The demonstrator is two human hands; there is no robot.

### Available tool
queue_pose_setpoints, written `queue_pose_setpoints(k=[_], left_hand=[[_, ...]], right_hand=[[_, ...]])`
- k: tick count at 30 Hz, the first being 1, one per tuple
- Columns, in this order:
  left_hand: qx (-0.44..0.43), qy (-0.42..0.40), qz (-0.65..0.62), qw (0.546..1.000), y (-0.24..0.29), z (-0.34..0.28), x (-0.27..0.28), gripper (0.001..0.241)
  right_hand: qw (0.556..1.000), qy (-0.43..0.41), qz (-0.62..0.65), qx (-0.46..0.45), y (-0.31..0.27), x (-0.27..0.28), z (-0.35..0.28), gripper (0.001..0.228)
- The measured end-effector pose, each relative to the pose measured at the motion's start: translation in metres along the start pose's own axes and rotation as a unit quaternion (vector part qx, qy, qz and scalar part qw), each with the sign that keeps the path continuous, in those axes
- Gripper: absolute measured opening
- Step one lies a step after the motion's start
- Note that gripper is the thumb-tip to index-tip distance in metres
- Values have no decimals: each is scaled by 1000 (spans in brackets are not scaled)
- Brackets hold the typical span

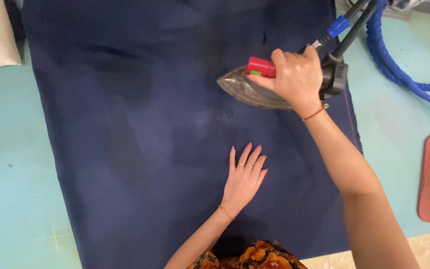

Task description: Ironing a large piece of blue fabric and then folding it on a studio table.

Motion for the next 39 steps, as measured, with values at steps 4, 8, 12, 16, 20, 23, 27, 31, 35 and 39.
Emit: queue_pose_setpoints(k=[4,8,12,16,20,23,27,31,35,39], left_hand=[[14,2,-20,1000,-2,1,7,49],[16,3,-34,999,-4,1,5,49],[13,1,-24,1000,-4,0,3,49],[16,-2,-24,1000,-4,0,5,49],[12,6,-12,1000,-3,-1,4,49],[14,9,-33,999,-6,-2,1,50],[47,35,-44,997,-17,0,15,55],[124,35,-7,992,-59,8,31,61],[198,95,69,973,-102,-4,55,60],[278,101,122,947,-133,-15,77,56]], right_hand=[[1000,7,-21,-6,22,-22,16,70],[998,32,-49,-2,42,-41,33,65],[995,49,-82,-9,56,-56,49,56],[995,55,-82,-11,61,-61,55,59],[996,43,-77,-10,63,-63,55,57],[996,44,-79,-11,62,-61,55,55],[996,48,-72,-11,62,-61,55,58],[996,50,-77,-11,62,-61,56,55],[996,49,-71,-10,61,-59,55,57],[997,41,-59,-21,55,-51,53,57]])
Point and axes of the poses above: each hand's wrist, its own z-axis towards the middle knuckle, its own x-axis out of the back of the hand, y = z × x, the point moved 7 cm from there along z, towards the middle knuckle, and after that the axes turned 9 degrees about -y, right-handed, at the moved point
